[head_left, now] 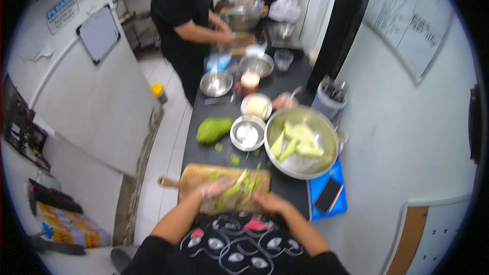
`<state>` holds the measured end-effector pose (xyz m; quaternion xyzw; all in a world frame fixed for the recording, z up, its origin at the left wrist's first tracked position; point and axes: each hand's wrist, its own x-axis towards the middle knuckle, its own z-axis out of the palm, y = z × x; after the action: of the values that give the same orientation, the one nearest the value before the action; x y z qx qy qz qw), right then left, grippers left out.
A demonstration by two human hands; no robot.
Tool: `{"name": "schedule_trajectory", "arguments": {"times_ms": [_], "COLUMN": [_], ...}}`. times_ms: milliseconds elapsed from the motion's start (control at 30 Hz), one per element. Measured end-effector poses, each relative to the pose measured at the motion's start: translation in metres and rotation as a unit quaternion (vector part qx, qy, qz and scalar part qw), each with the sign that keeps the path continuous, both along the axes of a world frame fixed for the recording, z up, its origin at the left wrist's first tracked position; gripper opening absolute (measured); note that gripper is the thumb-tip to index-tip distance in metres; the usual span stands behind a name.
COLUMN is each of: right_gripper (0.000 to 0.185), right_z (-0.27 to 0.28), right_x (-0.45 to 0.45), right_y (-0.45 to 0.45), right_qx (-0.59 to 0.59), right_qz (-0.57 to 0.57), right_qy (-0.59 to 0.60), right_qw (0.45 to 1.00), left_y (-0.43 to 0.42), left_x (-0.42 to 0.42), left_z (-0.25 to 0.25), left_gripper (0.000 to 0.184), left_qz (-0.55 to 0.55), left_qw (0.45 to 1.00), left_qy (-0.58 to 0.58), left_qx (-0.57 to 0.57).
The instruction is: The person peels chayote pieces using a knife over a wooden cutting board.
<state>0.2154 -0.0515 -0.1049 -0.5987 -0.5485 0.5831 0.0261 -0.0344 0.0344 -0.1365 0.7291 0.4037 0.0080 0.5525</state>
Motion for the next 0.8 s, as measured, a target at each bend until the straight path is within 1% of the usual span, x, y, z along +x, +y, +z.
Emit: {"name": "schedule_trajectory", "arguments": {"times_ms": [33, 67, 100, 167, 200, 300, 400, 500, 600, 700, 800], "right_gripper": [0.059, 0.059, 0.059, 0.058, 0.058, 0.050, 0.047, 0.046, 0.045, 0.045, 0.044], "right_z": [-0.012, -0.024, -0.036, -0.024, -0.017, -0.011, -0.001, 0.004, -0.001, -0.013, -0.008], "right_x": [0.003, 0.006, 0.010, 0.012, 0.009, 0.004, -0.005, -0.006, -0.009, -0.013, -0.007], "right_y": [-0.001, -0.003, 0.001, 0.002, 0.001, 0.000, 0.001, 0.006, 0.006, 0.006, 0.004], "right_qx": [0.008, 0.016, -0.028, -0.030, -0.036, -0.061, -0.068, -0.095, -0.091, -0.095, -0.144], "right_qz": [-0.003, -0.005, -0.013, -0.061, -0.084, -0.132, -0.130, -0.112, -0.106, -0.114, -0.100], "right_qy": [-0.007, -0.014, -0.022, 0.012, 0.032, 0.104, 0.125, 0.122, 0.121, 0.105, 0.204], "right_qw": [1.000, 1.000, 0.999, 0.998, 0.995, 0.984, 0.981, 0.982, 0.983, 0.983, 0.963], "left_y": [-0.004, 0.001, 0.009, 0.014, 0.009, -0.005, -0.008, -0.012, -0.009, -0.013, -0.012], "left_x": [0.003, -0.002, -0.001, -0.002, -0.003, 0.008, 0.016, 0.012, 0.007, 0.007, 0.002], "left_z": [0.016, -0.019, -0.030, -0.031, -0.020, 0.018, 0.014, 0.015, 0.008, 0.016, 0.015], "left_gripper": [0.069, 0.065, 0.061, 0.052, 0.048, 0.038, 0.037, 0.038, 0.040, 0.041, 0.039], "left_qz": [0.018, 0.029, 0.036, 0.049, 0.054, 0.125, 0.180, 0.173, 0.131, 0.170, 0.138], "left_qw": [0.999, 0.998, 0.994, 0.973, 0.954, 0.945, 0.940, 0.934, 0.947, 0.945, 0.949], "left_qy": [0.041, 0.018, -0.008, -0.062, -0.090, -0.099, -0.109, -0.123, -0.112, -0.097, -0.087], "left_qx": [-0.004, -0.047, -0.102, -0.219, -0.282, -0.286, -0.269, -0.288, -0.272, -0.262, -0.270]}}
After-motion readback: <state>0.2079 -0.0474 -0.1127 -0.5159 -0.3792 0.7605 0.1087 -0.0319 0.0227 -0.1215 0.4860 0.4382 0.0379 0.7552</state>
